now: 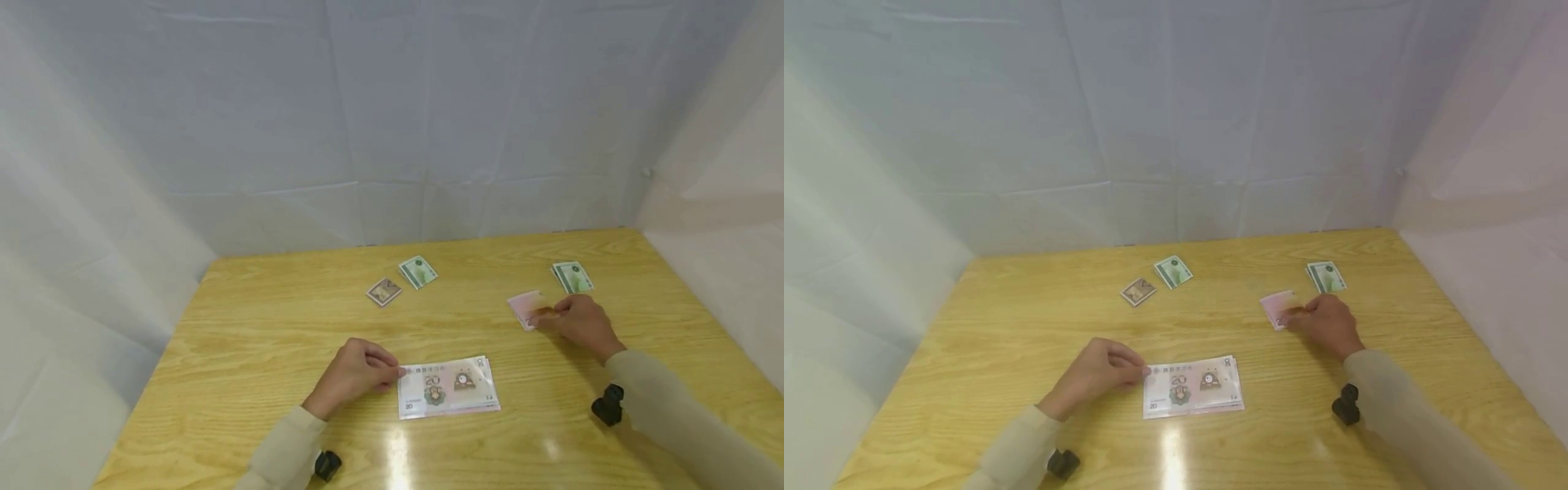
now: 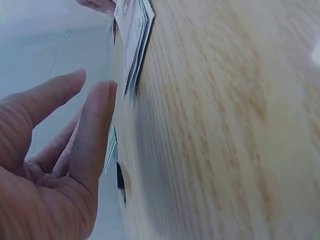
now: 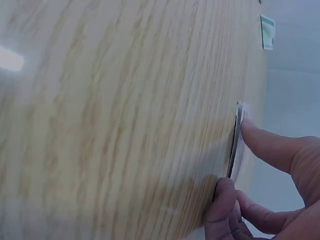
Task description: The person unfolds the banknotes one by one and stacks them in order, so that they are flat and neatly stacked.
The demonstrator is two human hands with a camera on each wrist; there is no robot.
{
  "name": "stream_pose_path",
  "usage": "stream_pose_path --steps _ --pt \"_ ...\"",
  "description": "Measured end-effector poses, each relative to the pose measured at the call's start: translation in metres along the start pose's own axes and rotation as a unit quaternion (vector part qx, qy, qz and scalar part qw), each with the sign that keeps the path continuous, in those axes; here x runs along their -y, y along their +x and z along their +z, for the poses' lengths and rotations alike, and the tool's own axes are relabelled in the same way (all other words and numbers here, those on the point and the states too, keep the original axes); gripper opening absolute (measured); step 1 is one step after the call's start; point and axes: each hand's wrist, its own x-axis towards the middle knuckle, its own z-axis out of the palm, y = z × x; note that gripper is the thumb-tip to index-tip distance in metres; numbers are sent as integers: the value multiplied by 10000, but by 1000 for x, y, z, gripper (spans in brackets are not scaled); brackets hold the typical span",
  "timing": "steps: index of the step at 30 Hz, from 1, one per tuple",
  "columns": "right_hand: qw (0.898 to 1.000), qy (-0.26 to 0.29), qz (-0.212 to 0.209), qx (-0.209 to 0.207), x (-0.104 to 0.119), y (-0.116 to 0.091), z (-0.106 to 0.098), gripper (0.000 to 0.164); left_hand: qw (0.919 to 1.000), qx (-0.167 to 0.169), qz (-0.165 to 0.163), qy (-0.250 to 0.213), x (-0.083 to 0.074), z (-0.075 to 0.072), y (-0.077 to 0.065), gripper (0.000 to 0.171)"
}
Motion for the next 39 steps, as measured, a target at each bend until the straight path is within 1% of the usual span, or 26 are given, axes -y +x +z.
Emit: stream_pose_path --steps 5,9,17,25,30,32,35,39 --pt "10000 -80 -51 23 4 3 6 71 10000 17 14 -8 0 0 0 20" --pt "9999 -39 -24 90 8 4 10 68 10000 5 -3 -24 -1 1 -1 21" --pt "9992 267 119 259 24 2 18 53 10000 -15 -5 52 -4 1 -1 21" --pt "9982 512 81 291 38 1 23 36 10000 27 70 18 -6 2 -2 20" --pt "9910 1262 70 434 46 2 27 24 10000 -26 48 13 -8 3 -2 15" --pt "9853 1619 145 515 50 1 29 23 9999 -90 99 18 -8 5 -1 15" --pt "9787 1953 265 569 58 1 30 23 9996 -162 231 -9 -8 7 1 18" --pt "9678 2397 321 694 67 -1 29 26 9986 -155 303 -410 -10 12 5 23"
